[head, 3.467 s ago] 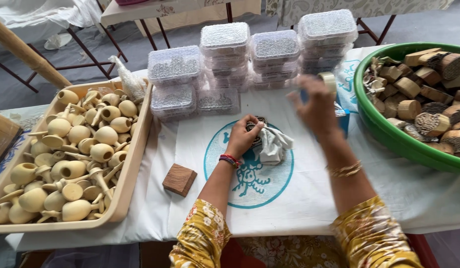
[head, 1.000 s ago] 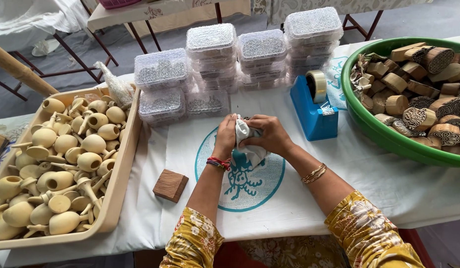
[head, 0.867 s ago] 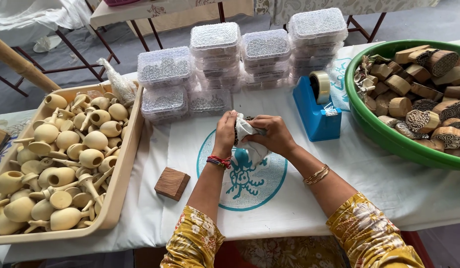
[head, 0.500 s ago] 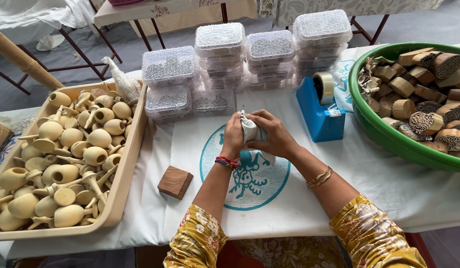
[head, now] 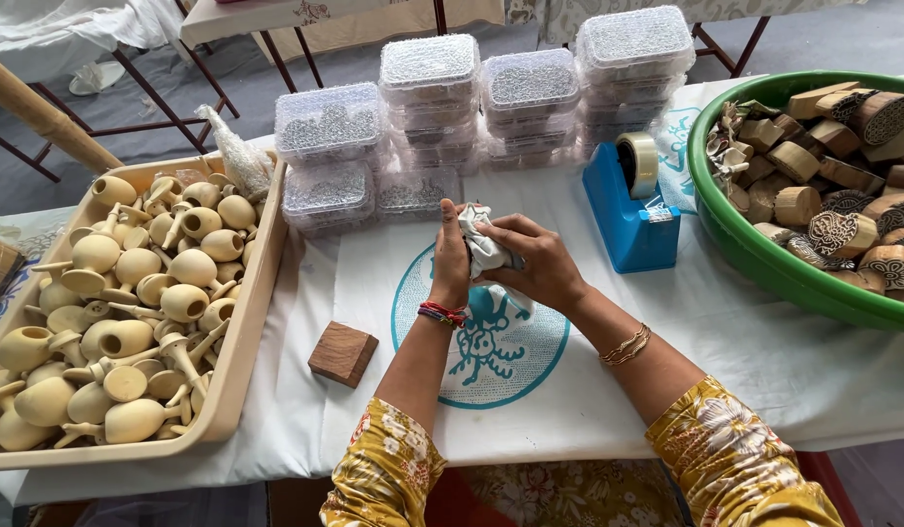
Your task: The person wipes small wooden printing blocks with a white cloth, handles a small plastic storage container, and places the cleaned blocks inside.
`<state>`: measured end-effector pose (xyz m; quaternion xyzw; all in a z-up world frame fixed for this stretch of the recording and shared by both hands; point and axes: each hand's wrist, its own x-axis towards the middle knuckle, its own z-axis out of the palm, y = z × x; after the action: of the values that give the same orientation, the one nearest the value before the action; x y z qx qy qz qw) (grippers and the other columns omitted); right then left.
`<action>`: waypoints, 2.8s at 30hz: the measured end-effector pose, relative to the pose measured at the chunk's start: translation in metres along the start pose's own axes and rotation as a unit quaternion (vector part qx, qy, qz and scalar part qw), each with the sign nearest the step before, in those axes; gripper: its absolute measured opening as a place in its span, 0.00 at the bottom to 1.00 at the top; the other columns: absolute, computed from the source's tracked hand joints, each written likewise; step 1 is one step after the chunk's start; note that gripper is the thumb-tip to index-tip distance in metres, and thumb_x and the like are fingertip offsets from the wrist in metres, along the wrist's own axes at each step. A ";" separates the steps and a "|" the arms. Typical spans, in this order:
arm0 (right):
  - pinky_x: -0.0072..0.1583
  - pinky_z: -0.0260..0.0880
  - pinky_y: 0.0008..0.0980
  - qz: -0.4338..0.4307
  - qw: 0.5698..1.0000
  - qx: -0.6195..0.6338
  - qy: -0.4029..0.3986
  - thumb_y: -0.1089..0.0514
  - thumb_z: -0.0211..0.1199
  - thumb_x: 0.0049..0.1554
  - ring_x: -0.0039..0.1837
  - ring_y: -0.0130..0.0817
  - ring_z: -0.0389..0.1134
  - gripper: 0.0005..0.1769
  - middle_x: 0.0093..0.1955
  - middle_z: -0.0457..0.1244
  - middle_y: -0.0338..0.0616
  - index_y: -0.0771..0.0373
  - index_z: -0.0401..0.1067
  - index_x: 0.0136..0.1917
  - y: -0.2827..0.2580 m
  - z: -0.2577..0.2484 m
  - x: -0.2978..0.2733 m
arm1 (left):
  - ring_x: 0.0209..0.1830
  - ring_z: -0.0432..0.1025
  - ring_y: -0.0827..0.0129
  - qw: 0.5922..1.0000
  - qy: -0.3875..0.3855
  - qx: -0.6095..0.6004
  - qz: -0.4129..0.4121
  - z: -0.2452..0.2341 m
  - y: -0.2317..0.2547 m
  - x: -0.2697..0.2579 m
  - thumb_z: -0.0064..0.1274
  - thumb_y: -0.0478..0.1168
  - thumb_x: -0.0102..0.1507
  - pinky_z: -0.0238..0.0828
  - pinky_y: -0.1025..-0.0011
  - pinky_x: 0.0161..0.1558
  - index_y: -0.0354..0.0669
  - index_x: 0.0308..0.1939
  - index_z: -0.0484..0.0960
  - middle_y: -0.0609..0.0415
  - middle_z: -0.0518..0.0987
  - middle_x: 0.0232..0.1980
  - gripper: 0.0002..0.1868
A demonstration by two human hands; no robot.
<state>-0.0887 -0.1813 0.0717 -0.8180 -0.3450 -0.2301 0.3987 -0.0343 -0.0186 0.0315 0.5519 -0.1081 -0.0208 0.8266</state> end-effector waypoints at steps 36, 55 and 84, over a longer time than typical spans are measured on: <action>0.52 0.76 0.26 0.236 0.889 0.380 0.093 0.60 0.63 0.60 0.51 0.25 0.71 0.19 0.51 0.70 0.40 0.67 0.69 0.64 0.035 0.004 -0.001 | 0.45 0.75 0.76 0.993 0.000 -0.111 0.049 0.033 0.028 -0.017 0.47 0.40 0.69 0.78 0.77 0.42 0.43 0.58 0.70 0.57 0.77 0.49 0.14; 0.55 0.76 0.28 0.143 0.952 0.261 0.067 0.60 0.74 0.53 0.54 0.26 0.72 0.28 0.53 0.70 0.44 0.65 0.69 0.65 0.018 -0.002 0.003 | 0.42 0.76 0.75 0.996 0.017 -0.039 0.073 0.011 -0.007 -0.002 0.57 0.37 0.68 0.77 0.78 0.39 0.37 0.65 0.71 0.52 0.80 0.47 0.22; 0.52 0.76 0.36 0.226 0.967 0.071 0.094 0.53 0.75 0.57 0.51 0.38 0.75 0.20 0.52 0.72 0.50 0.67 0.80 0.58 0.030 0.003 -0.006 | 0.38 0.75 0.77 0.994 0.062 0.040 0.081 0.024 0.017 -0.018 0.63 0.36 0.63 0.78 0.79 0.35 0.41 0.53 0.68 0.56 0.77 0.44 0.20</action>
<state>-0.0694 -0.1941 0.0512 -0.8190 -0.1279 -0.1846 0.5280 -0.0578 -0.0313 0.0528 0.5745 -0.1016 0.0848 0.8077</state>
